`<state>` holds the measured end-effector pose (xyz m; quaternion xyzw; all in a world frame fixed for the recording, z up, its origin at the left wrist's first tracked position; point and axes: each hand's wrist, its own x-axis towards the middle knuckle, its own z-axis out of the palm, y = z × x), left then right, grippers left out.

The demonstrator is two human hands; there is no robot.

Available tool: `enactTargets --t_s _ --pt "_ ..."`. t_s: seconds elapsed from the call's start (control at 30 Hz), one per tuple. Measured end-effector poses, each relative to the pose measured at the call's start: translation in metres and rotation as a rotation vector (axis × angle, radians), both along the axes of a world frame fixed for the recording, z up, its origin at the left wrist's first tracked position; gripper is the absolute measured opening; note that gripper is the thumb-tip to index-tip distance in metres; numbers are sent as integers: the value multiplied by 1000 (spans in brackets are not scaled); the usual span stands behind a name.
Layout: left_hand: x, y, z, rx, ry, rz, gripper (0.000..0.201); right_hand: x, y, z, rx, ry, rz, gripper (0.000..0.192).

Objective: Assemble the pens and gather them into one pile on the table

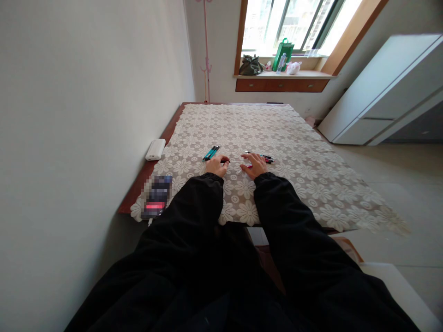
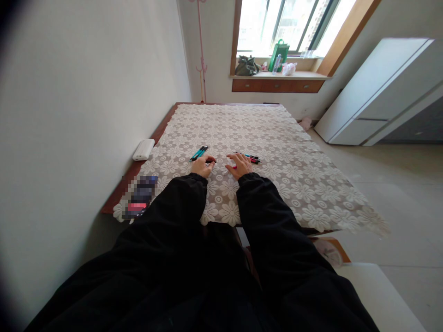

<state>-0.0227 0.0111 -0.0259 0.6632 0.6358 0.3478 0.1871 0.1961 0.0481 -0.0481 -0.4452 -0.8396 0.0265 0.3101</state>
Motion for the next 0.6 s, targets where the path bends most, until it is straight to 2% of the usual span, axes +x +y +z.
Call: enactTargets --t_s 0.17,0.4,0.6 --pt "2 -2 2 -3 29 -132 18 1 7 -7 -3 -52 76 24" --pt "-1 1 1 -15 44 1 20 8 19 -19 -65 -8 -114 21" --pt "-1 4 -3 16 134 -3 17 7 17 -18 -70 -39 -79 18"
